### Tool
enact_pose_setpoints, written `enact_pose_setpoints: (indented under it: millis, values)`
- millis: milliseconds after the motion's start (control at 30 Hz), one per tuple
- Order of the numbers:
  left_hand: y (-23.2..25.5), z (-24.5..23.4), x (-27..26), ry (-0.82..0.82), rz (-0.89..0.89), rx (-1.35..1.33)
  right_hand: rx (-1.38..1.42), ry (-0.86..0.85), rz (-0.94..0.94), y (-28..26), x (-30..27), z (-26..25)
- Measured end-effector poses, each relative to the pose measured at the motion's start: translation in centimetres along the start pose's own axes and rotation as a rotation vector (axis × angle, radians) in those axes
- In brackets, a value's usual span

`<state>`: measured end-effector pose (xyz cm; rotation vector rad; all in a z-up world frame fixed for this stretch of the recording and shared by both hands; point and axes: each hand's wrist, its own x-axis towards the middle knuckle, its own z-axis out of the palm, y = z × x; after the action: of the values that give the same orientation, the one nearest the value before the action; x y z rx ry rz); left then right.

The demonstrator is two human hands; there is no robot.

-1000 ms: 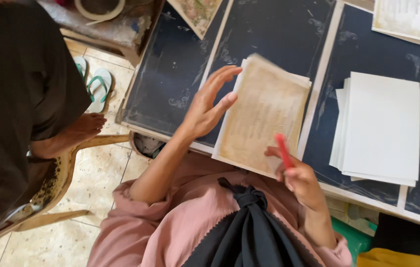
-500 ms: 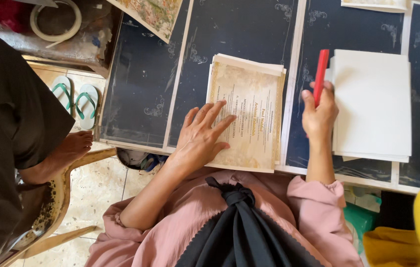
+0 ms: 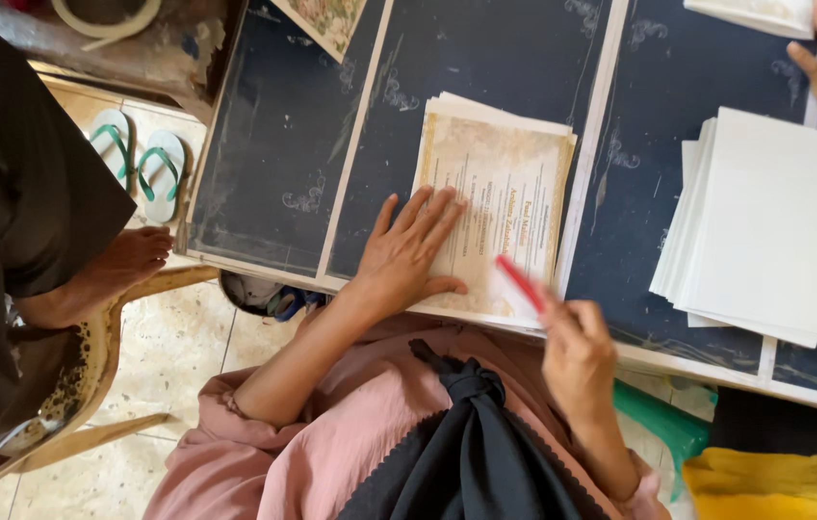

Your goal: The person inserts printed paper sheets into book covers at a work table. They pick up a cover, place a stack of pages inside, and smooth the edges with a red tool before moving the finished item aside.

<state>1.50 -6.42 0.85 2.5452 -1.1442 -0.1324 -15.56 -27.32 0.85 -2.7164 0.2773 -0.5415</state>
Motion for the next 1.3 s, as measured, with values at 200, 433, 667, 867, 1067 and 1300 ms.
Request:
enact_pose_setpoints:
  millis: [200, 433, 667, 867, 1067, 1300]
  values:
    - [-0.2, -0.3, -0.5, 0.068, 0.048, -0.004, -0.034, 0.027, -0.146, 1.8, 6.5, 2.4]
    - [0.4, 0.3, -0.1, 0.021, 0.023, 0.094, 0.007, 0.067, -0.141, 9.8, 18.8, 6.8]
    - [-0.4, 6.2, 8.4, 0.257, 0.265, -0.089, -0.314, 0.218, -0.135, 3.4, 14.5, 6.3]
    - [-1.6, -5.0, 11.4, -0.256, -0.243, 0.163, -0.295, 0.203, -0.145, 3.5, 15.0, 6.9]
    - [2.7, -0.1, 4.2, -0.163, -0.007, 0.212, -0.305, 0.206, -0.124, 3.3, 14.9, 6.7]
    - [-1.5, -1.4, -0.3, -0.053, -0.167, 0.196, -0.108, -0.069, 0.088, 2.4, 19.5, 2.2]
